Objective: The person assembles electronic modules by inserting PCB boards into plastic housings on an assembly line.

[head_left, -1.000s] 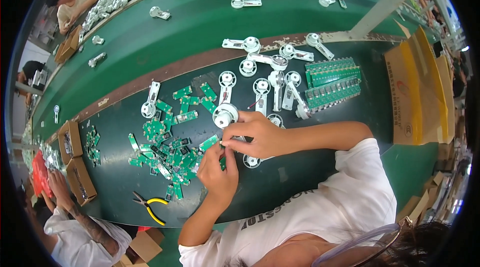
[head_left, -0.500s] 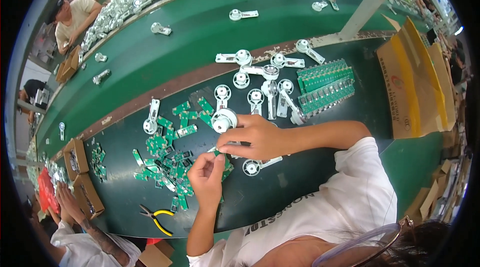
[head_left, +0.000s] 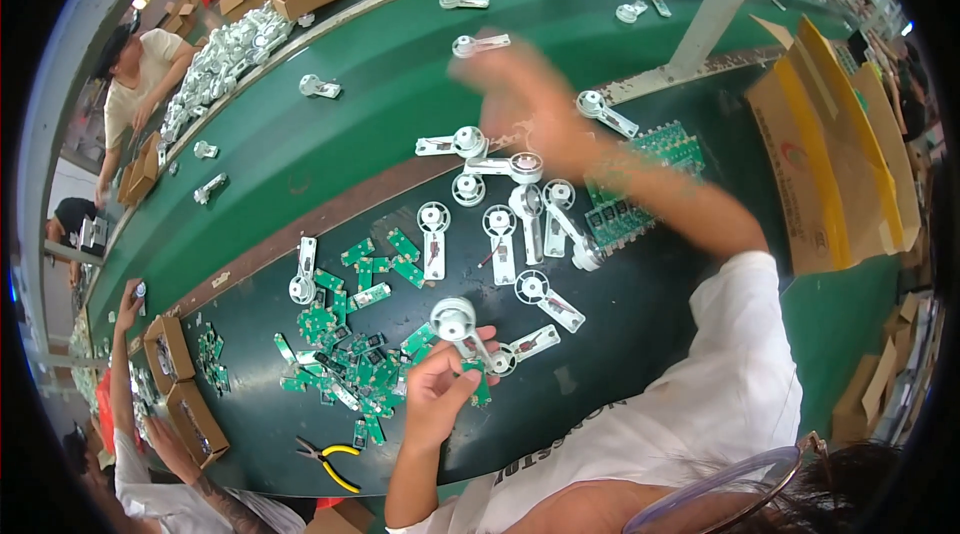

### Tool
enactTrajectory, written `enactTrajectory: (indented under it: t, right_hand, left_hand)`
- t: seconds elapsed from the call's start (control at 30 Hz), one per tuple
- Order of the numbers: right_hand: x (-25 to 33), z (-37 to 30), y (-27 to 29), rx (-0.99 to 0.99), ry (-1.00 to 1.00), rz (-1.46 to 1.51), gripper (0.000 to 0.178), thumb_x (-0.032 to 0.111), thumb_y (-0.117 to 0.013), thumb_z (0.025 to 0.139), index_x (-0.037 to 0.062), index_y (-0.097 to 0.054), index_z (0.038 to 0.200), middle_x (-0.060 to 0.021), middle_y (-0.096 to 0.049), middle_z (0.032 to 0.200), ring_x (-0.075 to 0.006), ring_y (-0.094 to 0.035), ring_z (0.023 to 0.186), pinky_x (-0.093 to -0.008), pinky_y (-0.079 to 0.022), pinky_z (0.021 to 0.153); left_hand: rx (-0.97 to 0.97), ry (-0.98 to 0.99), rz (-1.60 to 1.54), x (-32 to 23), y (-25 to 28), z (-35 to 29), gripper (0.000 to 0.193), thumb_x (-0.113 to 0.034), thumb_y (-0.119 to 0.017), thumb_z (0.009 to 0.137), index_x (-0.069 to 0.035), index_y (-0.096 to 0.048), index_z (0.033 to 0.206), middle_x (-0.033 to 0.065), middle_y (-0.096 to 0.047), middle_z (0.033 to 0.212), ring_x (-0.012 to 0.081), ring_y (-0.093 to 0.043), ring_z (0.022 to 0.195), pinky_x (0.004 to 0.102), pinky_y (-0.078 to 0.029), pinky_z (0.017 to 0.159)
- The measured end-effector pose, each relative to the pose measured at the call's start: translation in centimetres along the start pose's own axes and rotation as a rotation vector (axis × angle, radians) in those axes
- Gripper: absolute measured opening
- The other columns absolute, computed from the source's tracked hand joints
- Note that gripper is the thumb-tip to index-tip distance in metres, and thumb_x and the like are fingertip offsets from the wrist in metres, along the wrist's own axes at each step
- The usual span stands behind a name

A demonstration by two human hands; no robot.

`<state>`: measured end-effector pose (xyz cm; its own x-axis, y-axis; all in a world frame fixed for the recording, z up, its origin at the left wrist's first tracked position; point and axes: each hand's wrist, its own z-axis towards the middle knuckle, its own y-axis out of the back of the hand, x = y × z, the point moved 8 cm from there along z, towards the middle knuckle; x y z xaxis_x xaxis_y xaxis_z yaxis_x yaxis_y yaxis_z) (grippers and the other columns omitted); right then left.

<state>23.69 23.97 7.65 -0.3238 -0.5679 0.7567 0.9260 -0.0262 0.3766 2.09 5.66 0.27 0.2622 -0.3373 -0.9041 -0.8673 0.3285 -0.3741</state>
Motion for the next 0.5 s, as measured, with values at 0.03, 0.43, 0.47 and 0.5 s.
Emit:
enactTrajectory:
  t: [0.03,0.43,0.47,0.5]
  right_hand:
    - [-0.6,3.6,4.1,-0.169,0.18,-0.637,0.054,0.031,-0.062,0.082,0.0085,-0.047,0.129,-0.0213,-0.044,0.13,-0.0382,-0.041,0.12,-0.0463,-0.033,0.102]
    - [-30.7,0.1,26.3,0.152,-0.362,-1.54,0.025,0.025,-0.045,0.092,0.0074,-0.053,0.107,-0.0191,-0.059,0.102,-0.0385,-0.059,0.095,-0.0493,-0.049,0.075]
    - [-24.4,1.5,18.7,0.173,-0.291,-1.448,0.026,0.03,-0.048,0.092,0.0081,-0.054,0.105,-0.0181,-0.06,0.098,-0.0382,-0.06,0.092,-0.0489,-0.05,0.072]
    - [-19.7,0.9,15.8,0.177,-0.264,-1.448,0.028,0.033,-0.051,0.09,0.0079,-0.054,0.102,-0.0173,-0.06,0.096,-0.038,-0.06,0.088,-0.0488,-0.05,0.069]
  left_hand:
    - [0.02,-0.024,0.038,0.4,0.0,-0.1,0.018,0.009,-0.053,0.083,-0.002,-0.044,0.073,0.0244,-0.05,0.127,0.0228,-0.06,0.098,0.0347,-0.057,0.074]
    - [0.158,-0.068,-0.043,1.3,-1.0,0.6,0.019,0.002,-0.054,0.09,0.0,-0.044,0.073,0.0058,-0.042,0.106,0.0217,-0.057,0.113,0.023,-0.045,0.078]
    - [0.051,-0.084,-0.045,1.3,-0.3,-0.8,0.019,0.002,-0.054,0.09,0.0,-0.044,0.073,0.0058,-0.042,0.106,0.0217,-0.057,0.113,0.023,-0.045,0.078]
    - [0.057,-0.075,-0.055,1.2,-0.6,-1.2,0.02,0.002,-0.054,0.09,0.0,-0.043,0.073,0.0055,-0.042,0.105,0.0209,-0.057,0.112,0.0239,-0.046,0.079]
